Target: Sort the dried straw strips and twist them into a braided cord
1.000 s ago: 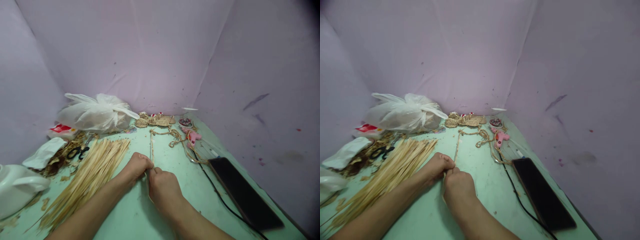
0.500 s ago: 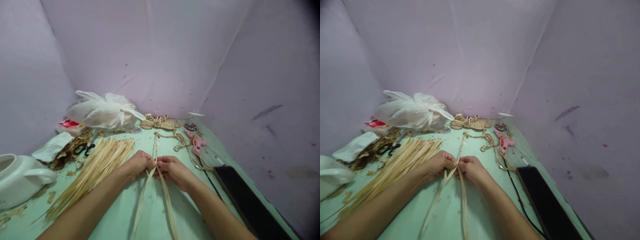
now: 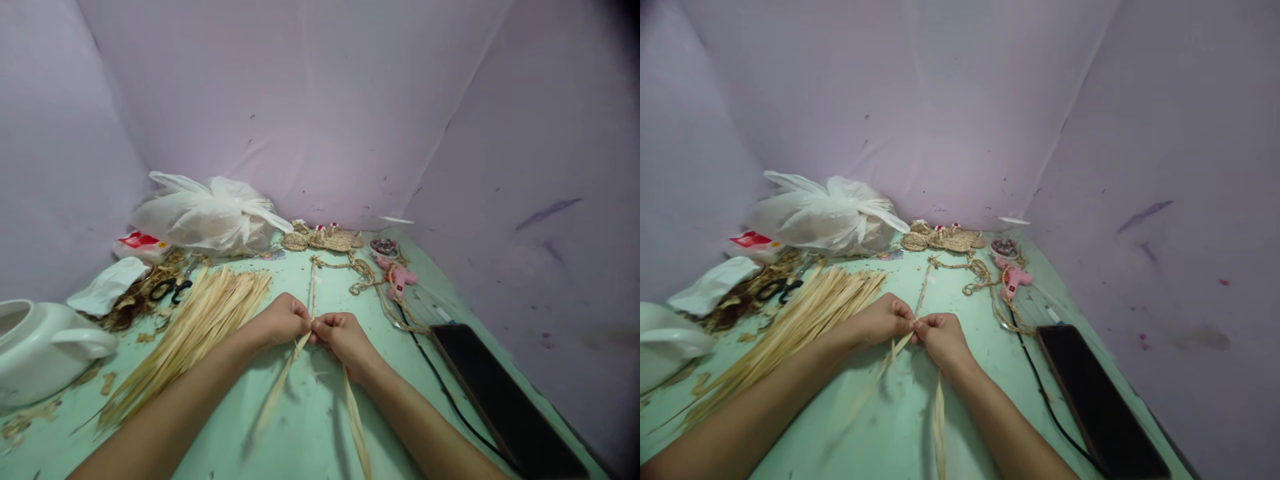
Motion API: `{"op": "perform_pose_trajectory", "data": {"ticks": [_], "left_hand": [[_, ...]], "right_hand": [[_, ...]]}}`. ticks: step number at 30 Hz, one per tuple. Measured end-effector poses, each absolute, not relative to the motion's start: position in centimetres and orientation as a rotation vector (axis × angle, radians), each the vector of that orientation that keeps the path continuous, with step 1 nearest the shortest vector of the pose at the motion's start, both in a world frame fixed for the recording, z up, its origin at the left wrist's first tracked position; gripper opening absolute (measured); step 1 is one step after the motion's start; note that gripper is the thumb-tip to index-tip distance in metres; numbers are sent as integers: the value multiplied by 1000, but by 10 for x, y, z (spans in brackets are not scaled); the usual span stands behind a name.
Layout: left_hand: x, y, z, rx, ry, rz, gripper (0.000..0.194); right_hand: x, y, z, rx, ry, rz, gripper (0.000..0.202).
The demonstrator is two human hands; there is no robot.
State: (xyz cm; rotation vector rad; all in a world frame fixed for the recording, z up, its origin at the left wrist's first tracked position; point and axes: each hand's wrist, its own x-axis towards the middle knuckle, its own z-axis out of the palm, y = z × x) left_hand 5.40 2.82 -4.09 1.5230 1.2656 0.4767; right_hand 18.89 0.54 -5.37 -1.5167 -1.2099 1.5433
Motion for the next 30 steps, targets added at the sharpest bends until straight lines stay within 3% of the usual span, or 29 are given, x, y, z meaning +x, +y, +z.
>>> {"op": "perform_pose_trajectory", "data": {"ticks": [11,23,27,30], "left_hand": [[51,22,-21,1781,1549,371,14],[86,-19,-13,1948,1621,535,9],[75,-1,-6,1670,1733,630,10],[70,10,-12,1207,1496,562,12]], "right_hand": [[183,0,-61,-1446,-1085,1383,14],[187,0,-52,-1292,-815,1586,10],[190,2,-54,-1272,-911,1644,15],[192,3,-55,-1217,-964,1681,18]]}}
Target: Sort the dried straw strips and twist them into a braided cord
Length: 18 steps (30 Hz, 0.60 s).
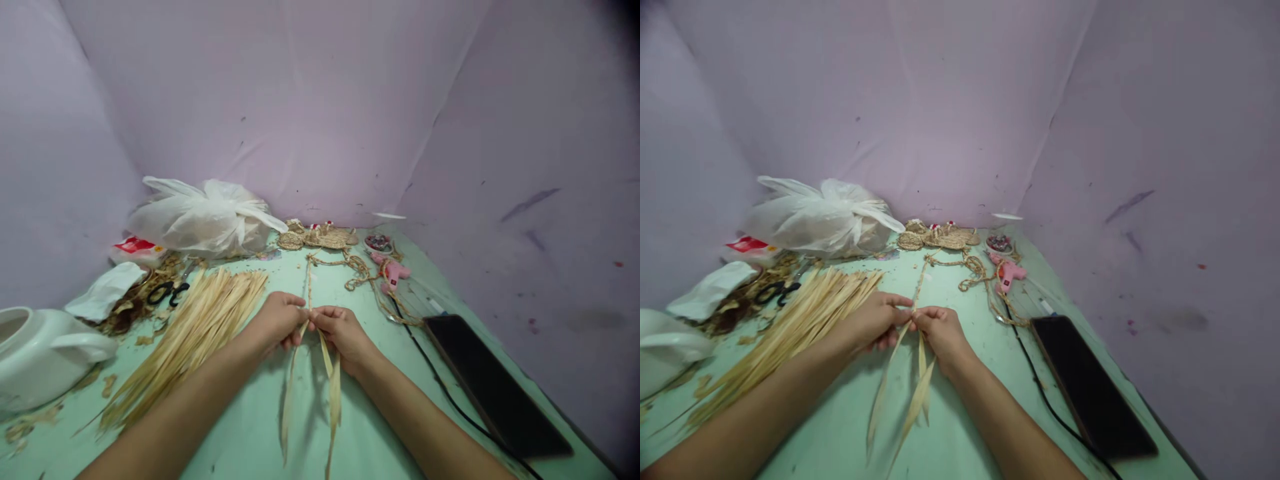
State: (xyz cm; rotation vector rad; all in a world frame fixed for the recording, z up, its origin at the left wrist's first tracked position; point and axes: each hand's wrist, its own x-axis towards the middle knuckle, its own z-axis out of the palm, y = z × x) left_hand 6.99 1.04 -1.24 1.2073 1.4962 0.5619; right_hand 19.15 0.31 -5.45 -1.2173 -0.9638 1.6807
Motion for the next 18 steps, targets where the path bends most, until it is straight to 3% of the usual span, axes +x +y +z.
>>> {"op": "perform_pose_trajectory", "data": {"ticks": [3,7,13,18], "left_hand": [[69,13,-23,1066,1259,506,17],[68,14,-28,1239,1396,442,17],[69,17,-37,1667,1650,503,16],[72,17,-47,1619,1616,544,15]], "right_hand": [[193,6,-55,-1116,-1001,1707,18],[199,9,-59,-1179,-1280,1583,14],[202,1,-60,-1421,-1925,806,18],[199,-12,-44,-1647,-2195,302,21]]}}
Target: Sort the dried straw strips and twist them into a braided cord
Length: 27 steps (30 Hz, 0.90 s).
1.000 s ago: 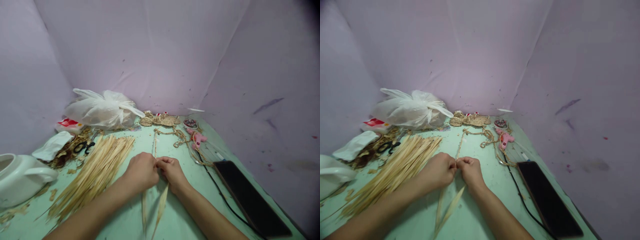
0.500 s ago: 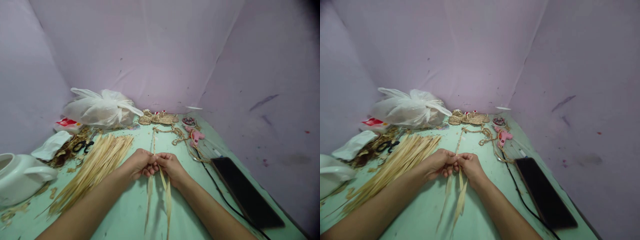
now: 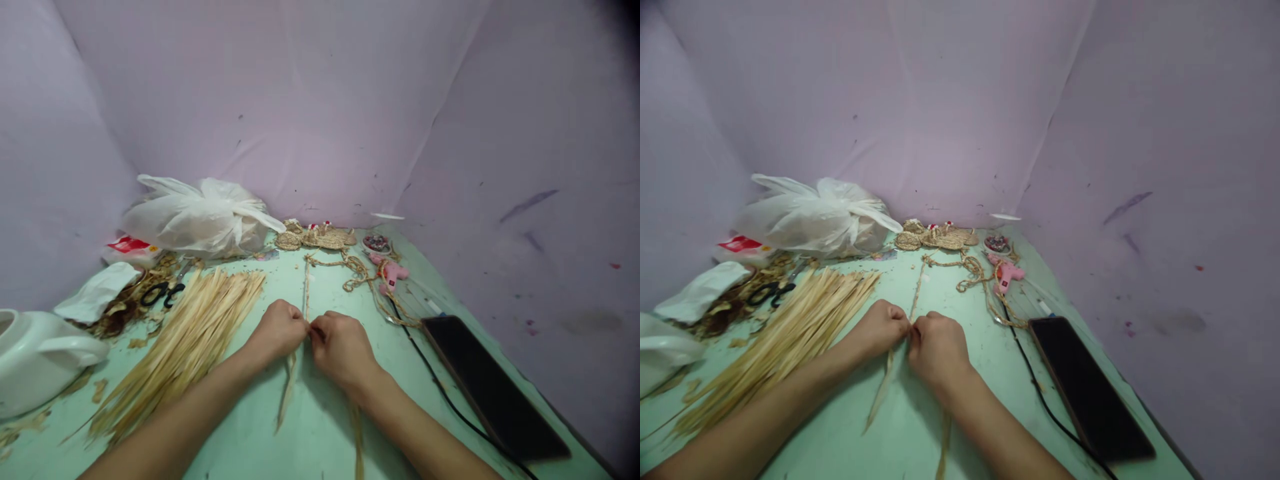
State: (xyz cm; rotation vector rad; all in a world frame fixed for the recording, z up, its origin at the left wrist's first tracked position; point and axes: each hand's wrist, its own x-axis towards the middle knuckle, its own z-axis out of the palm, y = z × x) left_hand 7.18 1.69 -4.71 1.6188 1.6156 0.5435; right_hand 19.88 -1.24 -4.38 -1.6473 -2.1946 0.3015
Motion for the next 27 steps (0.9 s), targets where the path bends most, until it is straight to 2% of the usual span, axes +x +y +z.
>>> {"op": "perform_pose_trajectory", "data": {"ticks": [5,10,16,20,22,24,25,27], "left_hand": [[76,13,-44,1452,1509,648,16],[75,8,-28,1228,1424,632,24],[69,11,-18,1234,1444,467,6],[63,17,-19,1232,1410,433,6],[59,19,-19,1237,1376,426,7],[57,19,-18,1234,1348,419,9],[56,19,-17,1230,1338,425,9],[56,19,-16,1221,1333,436,10]], "right_hand": [[189,-32,-24,-1833,-2385,213,19],[177,-47,-24,-1770,-2536,240,25],[169,-56,-24,-1715,-2605,321,27],[187,-50,-2,-1648,-2624,621,12],[201,-38,7,-1647,-2350,753,22],[211,-22,9,-1647,-1920,771,24],[212,-14,7,-1599,-1748,903,21],[208,-3,-3,-1528,-1456,1399,14]]}}
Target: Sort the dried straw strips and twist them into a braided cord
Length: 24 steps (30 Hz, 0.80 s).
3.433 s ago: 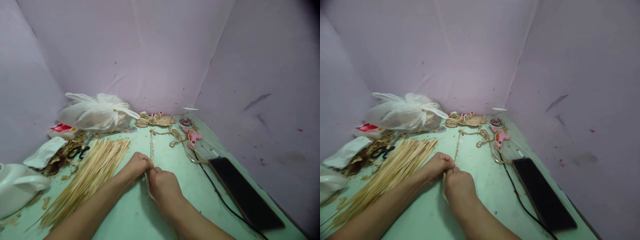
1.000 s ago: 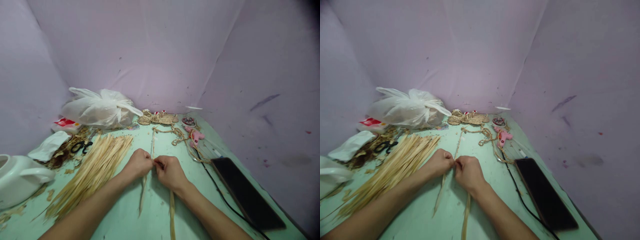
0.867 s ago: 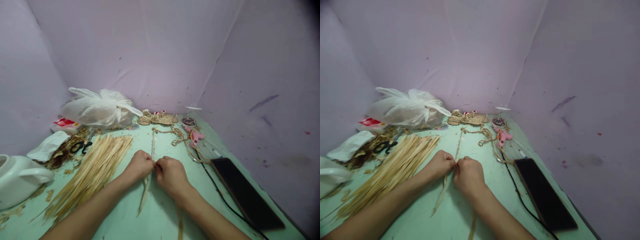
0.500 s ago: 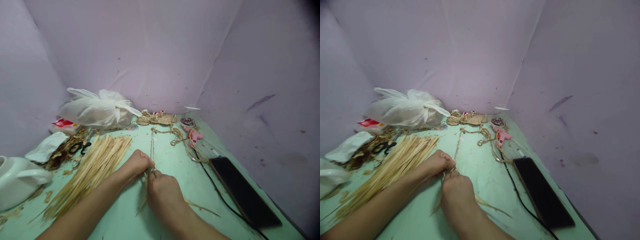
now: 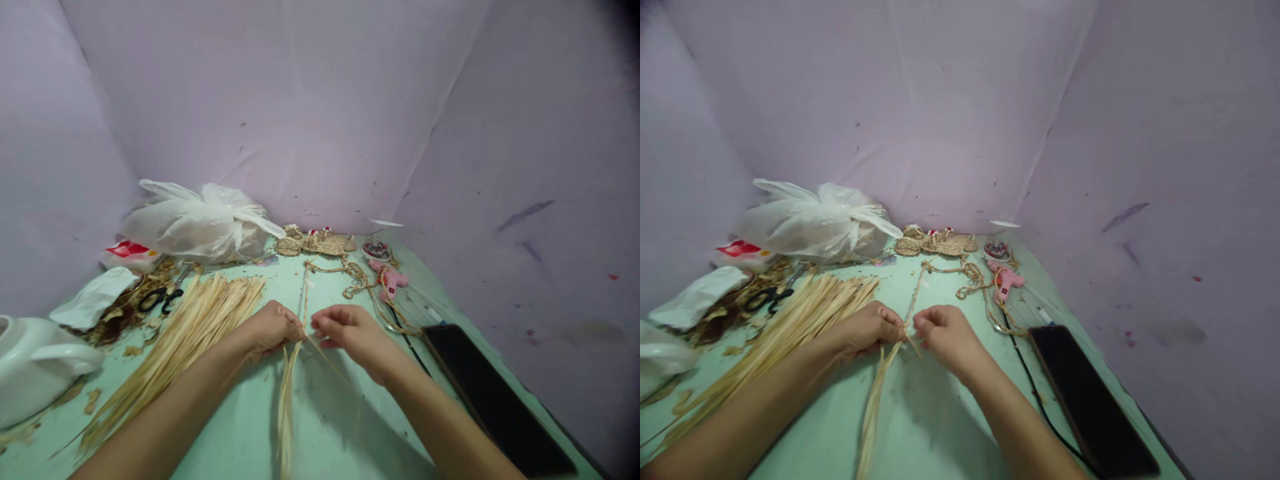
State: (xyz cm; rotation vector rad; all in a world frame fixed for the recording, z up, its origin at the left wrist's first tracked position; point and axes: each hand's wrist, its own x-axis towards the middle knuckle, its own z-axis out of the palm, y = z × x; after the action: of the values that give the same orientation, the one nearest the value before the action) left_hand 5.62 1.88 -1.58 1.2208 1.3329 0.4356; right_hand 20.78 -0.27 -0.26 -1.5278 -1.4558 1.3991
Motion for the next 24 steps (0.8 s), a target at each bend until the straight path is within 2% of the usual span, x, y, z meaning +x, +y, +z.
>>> {"op": "perform_pose_trajectory", "data": {"ticks": [1,3,7,10,12,15,24], "left_hand": [[57,18,-16,1219,1333,432,9],[57,18,-17,1223,1337,430,8],[58,17,-21,1228,1302,445,13],[58,17,-22,1224,1305,436,8],[58,18,-21,1256,1328,409,6],[57,20,-21,1428,1360,355,7],[72,-13,-4,2030,1807,206,13]], "right_hand": [[203,1,-8,-1478,-1330,1572,12],[193,3,-20,-1445,-1176,1704,12],[183,-1,-36,-1535,-1052,1597,14],[184,-1,-43,-1550,-1203,1588,3],[186,0,-48,-1542,-1307,1537,12],[186,2,-52,-1528,-1314,1451,13],[184,-3,-55,-1343,-1113,1495,7]]}}
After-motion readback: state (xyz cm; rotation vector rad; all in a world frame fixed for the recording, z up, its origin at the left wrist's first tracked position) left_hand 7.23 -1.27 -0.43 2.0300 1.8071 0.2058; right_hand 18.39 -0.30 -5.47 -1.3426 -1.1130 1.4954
